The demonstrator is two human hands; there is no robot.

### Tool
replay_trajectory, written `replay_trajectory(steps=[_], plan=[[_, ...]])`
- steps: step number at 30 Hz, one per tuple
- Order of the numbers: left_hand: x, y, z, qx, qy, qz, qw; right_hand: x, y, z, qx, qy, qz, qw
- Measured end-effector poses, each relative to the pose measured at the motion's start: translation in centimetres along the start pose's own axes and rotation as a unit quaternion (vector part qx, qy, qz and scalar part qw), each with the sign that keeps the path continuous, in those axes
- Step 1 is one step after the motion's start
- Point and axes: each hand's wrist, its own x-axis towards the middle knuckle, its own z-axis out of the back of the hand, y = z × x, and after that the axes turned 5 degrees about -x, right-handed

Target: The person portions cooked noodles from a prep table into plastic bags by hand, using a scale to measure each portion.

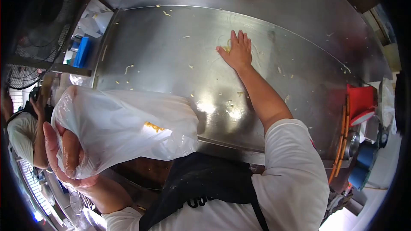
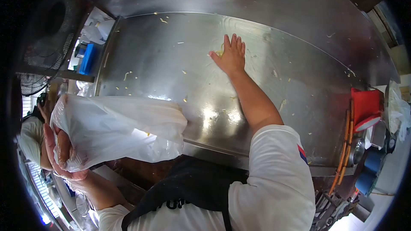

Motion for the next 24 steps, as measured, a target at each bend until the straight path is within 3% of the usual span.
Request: replay_trajectory(steps=[3, 10, 13, 14, 15, 16, 17, 19, 20, 22, 23, 24], plan=[[-1.4, -1.9, 0.5, 0.075, -0.031, -0.053, 0.995, 1.9, 3.6, -0.5, 0.024, 0.024, 0.041, 0.999], [-4.5, -5.8, 5.1, 0.045, -0.018, -0.111, 0.993, 4.0, 12.0, -3.1, 0.079, 0.139, 0.207, 0.965], [-4.4, -7.1, 6.4, 0.039, 0.028, -0.081, 0.996, 3.4, 13.1, -4.6, 0.091, 0.140, 0.286, 0.944], [-5.5, -7.1, 7.5, 0.144, -0.066, -0.240, 0.958, 2.6, 12.9, -4.6, 0.084, 0.132, 0.322, 0.934], [-6.5, -7.1, 8.5, 0.260, -0.205, -0.361, 0.871, 1.7, 12.5, -4.7, 0.076, 0.123, 0.354, 0.924], [-6.1, -7.9, 8.7, 0.182, -0.072, -0.250, 0.948, 0.3, 12.0, -4.4, 0.072, 0.125, 0.348, 0.926], [-5.9, -9.0, 9.3, 0.094, 0.065, -0.128, 0.985, -1.8, 11.4, -3.8, 0.088, 0.135, 0.380, 0.911], [-8.7, -11.6, 13.1, 0.353, 0.053, -0.206, 0.911, -6.0, 10.0, -1.7, 0.128, 0.161, 0.414, 0.887], [-7.9, -10.5, 12.3, 0.521, 0.027, -0.279, 0.806, -7.9, 9.1, -0.5, 0.165, 0.191, 0.398, 0.882], [-7.2, -10.0, 11.0, 0.357, 0.056, -0.241, 0.901, -10.3, 6.6, 0.8, 0.191, 0.218, 0.378, 0.879], [-6.9, -9.7, 10.4, 0.270, 0.065, -0.222, 0.935, -11.2, 4.0, 0.5, 0.391, 0.233, 0.205, 0.867], [-6.7, -10.6, 11.0, 0.210, 0.071, -0.180, 0.958, -11.8, 1.3, 0.7, 0.566, 0.232, 0.017, 0.791]])
